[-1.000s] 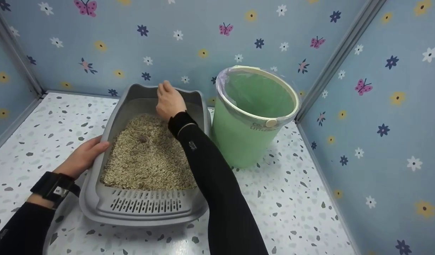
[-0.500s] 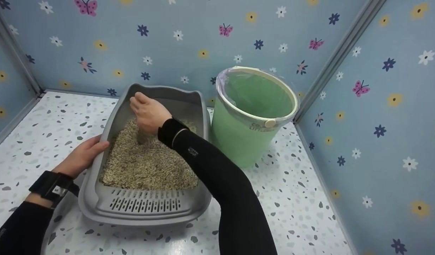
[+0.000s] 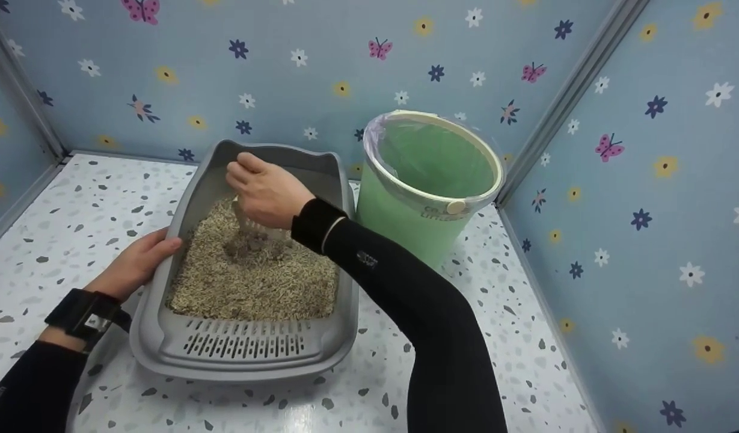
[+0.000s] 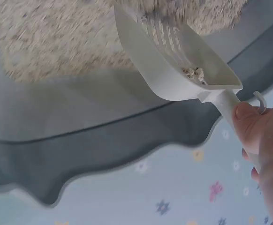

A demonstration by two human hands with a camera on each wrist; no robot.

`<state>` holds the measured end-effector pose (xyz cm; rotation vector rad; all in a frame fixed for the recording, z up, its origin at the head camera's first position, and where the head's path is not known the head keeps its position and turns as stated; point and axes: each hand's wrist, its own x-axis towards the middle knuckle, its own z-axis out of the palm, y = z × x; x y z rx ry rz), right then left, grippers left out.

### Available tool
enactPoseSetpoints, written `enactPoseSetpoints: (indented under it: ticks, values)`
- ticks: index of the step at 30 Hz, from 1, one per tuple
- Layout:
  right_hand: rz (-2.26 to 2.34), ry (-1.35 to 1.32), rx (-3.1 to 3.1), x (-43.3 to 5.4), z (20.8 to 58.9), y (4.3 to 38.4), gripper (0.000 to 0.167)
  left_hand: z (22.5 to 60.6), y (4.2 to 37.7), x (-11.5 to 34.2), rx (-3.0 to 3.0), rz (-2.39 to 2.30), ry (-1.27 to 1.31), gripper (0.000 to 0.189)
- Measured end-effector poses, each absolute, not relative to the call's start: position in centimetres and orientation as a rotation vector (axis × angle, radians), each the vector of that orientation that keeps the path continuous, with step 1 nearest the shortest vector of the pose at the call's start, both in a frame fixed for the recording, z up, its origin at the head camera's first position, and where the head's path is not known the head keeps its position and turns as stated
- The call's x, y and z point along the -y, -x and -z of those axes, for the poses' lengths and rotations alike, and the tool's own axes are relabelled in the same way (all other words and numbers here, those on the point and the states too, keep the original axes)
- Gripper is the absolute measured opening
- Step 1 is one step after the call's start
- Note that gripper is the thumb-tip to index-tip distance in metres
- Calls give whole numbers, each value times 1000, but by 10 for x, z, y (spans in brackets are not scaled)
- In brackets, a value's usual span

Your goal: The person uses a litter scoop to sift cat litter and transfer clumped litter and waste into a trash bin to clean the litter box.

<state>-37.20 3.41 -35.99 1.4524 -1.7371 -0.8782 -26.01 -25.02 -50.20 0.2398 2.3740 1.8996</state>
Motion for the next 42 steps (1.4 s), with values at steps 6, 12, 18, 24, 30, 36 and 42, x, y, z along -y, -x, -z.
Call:
enactPoseSetpoints:
  ticks: [6,12,18,24,30,36,42]
  values:
    - [962,-1316,1919,-49,357,384,42,504,259,252,-2359,-1914,-230,83]
    - [1068,-1175,2202,-56,364,395,48,505,259,252,-2397,-1884,-219,83]
    - [1022,-1127,2394,-58,372,403,52,503,259,250,-2393,-1877,-209,84]
    - [828,-1103,2584,-64,372,406,42,503,259,249,-2382,-1884,-220,84]
    - [689,-1148,2663,-67,372,400,34,501,259,248,-2348,-1910,-221,84]
    - [655,-1170,2676,-64,375,393,29,501,260,248,-2351,-1915,-234,84]
    - [594,-1065,2802,-63,386,396,25,502,260,250,-2356,-1912,-231,84]
